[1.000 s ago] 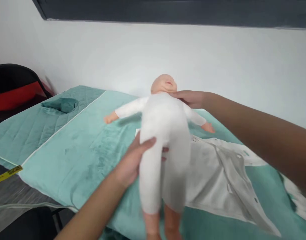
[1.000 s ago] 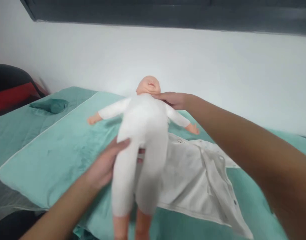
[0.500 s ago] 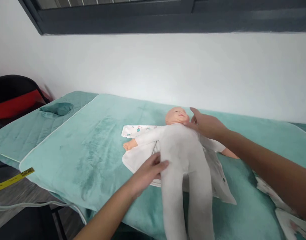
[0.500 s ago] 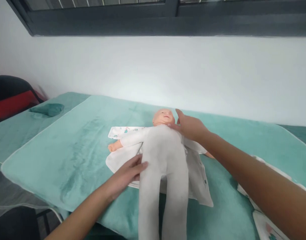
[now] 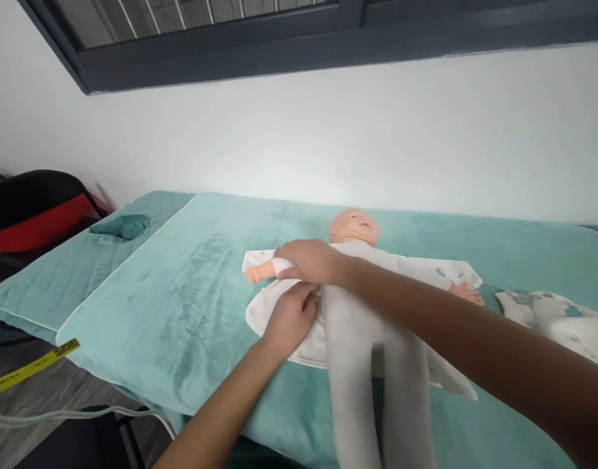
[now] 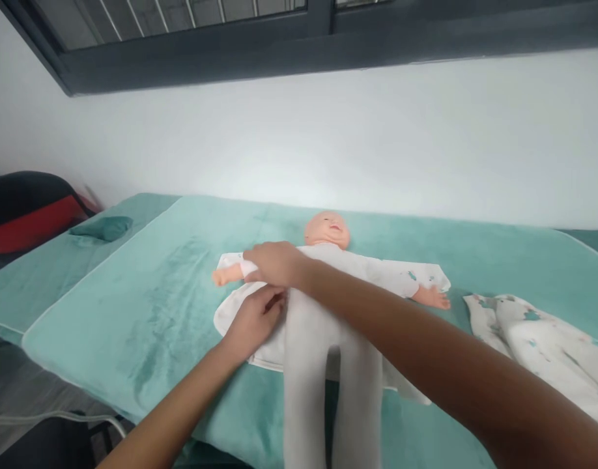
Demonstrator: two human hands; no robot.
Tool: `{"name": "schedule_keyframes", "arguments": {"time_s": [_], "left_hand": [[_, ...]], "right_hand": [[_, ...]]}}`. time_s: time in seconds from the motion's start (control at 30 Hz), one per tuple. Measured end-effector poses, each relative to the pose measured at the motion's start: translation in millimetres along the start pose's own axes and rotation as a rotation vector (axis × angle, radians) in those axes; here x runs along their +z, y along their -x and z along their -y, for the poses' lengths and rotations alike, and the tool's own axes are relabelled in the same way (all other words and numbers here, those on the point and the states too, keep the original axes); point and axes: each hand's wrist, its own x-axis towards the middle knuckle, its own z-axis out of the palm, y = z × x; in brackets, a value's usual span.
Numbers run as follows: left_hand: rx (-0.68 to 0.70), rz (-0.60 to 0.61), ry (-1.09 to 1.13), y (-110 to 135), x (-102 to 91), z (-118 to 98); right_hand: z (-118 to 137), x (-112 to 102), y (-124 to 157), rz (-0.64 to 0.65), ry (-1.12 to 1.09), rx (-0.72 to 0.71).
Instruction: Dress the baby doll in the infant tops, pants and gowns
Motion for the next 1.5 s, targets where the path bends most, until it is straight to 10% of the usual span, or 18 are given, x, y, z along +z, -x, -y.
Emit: {"name": "schedule_keyframes", "arguments": {"time_s": [0.13, 0.27, 0.43, 0.63, 1.0, 1.33, 1.5], "left_hand": [[0.08, -0.178, -0.509, -27, 2.6, 19], [-0.094, -0.277, -0.635, -47, 6.1, 34], [-0.113, -0.351, -0.49, -51, -2.8, 44], [-0.151, -0.447, 0.194, -48, -13.9, 56], [-0.25, -0.589, 0.699, -47, -19.9, 54], [-0.083, -0.71, 0.068, -39, -7.4, 45], [-0.064, -0.646, 0.101, -37, -6.2, 45]], "right_hand": [[-17, -20, 30, -0.237, -0.27, 0.051], [-22, -28, 43, -0.17, -0.349, 0.006], [-28, -28, 40, 0.021, -0.135, 0.042], [-33, -26, 38, 0.157, -0.012, 0.227], [-33, -24, 34, 0.104, -0.101, 0.266], [-29, -10, 13, 0.112, 0.154, 0.276], [-28, -11, 20, 0.058, 0.206, 0.322]]}}
